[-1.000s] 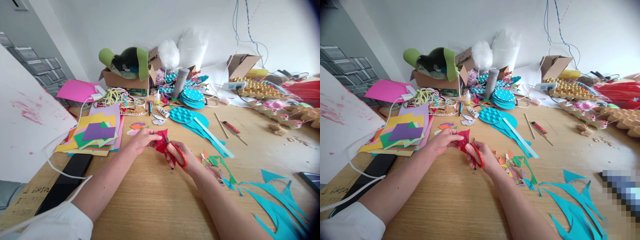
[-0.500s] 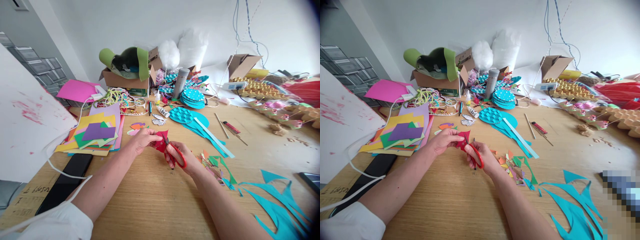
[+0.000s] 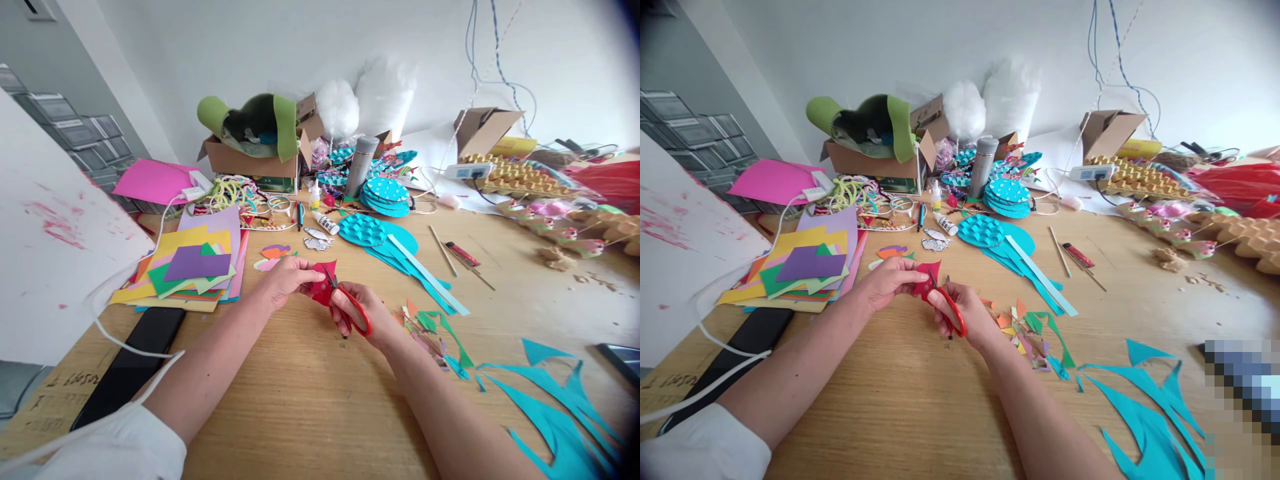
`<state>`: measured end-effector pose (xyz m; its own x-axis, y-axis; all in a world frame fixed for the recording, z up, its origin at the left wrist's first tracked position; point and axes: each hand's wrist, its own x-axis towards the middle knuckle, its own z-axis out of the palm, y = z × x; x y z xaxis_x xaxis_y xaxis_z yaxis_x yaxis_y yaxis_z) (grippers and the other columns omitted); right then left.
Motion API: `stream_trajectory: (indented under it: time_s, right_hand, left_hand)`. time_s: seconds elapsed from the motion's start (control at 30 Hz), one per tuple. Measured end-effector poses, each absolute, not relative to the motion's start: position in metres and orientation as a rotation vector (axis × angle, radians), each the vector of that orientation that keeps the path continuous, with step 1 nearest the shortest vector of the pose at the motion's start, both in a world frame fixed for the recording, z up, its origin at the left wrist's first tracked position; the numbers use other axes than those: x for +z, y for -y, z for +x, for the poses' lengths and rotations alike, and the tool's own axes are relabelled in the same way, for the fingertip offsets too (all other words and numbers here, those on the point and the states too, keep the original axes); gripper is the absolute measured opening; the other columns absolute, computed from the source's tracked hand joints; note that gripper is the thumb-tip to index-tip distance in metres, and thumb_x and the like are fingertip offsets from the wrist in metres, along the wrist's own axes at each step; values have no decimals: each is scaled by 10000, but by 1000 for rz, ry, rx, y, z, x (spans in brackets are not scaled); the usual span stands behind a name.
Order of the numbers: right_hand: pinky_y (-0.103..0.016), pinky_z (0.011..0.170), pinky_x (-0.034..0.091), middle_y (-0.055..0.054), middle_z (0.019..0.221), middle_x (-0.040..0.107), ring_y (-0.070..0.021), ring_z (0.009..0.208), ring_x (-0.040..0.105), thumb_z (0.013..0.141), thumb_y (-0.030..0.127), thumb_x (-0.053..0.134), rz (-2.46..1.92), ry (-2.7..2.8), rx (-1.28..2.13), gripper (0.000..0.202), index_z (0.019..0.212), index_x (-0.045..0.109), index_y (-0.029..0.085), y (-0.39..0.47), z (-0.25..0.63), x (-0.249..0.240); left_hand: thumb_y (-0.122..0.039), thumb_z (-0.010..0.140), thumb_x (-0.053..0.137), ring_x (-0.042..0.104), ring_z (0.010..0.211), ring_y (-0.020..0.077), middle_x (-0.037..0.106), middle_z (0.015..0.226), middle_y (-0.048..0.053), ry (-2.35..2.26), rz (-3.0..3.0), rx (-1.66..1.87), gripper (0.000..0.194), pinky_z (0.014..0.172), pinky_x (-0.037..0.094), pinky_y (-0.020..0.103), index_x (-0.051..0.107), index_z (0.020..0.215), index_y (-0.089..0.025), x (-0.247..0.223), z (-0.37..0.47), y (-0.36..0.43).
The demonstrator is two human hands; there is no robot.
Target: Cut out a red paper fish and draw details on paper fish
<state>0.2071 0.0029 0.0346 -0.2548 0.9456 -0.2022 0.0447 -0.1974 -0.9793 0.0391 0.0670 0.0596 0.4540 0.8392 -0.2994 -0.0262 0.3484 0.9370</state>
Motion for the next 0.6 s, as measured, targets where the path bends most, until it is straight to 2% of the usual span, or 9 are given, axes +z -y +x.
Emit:
stream_trajectory:
  time_s: [0.3,0.6]
  right_hand:
    - [-196,351,345,31,529,569,-77,356,495,713,666,657,-1223,1266,1550,517,706,486,179,-2,206,36]
    - [-209,360,356,20,550,576,-87,367,500,717,680,642,-1231,1276,1546,520,711,495,182,-3,206,35]
  left_hand:
    - [-192,622,731,549,518,84,641,634,25,-954,1064,695,162,518,413,215,658,733,-100,59,39,-67]
    - [-189,624,737,559,508,86,641,621,15,-967,1059,704,139,537,437,220,651,703,-115,61,40,-67]
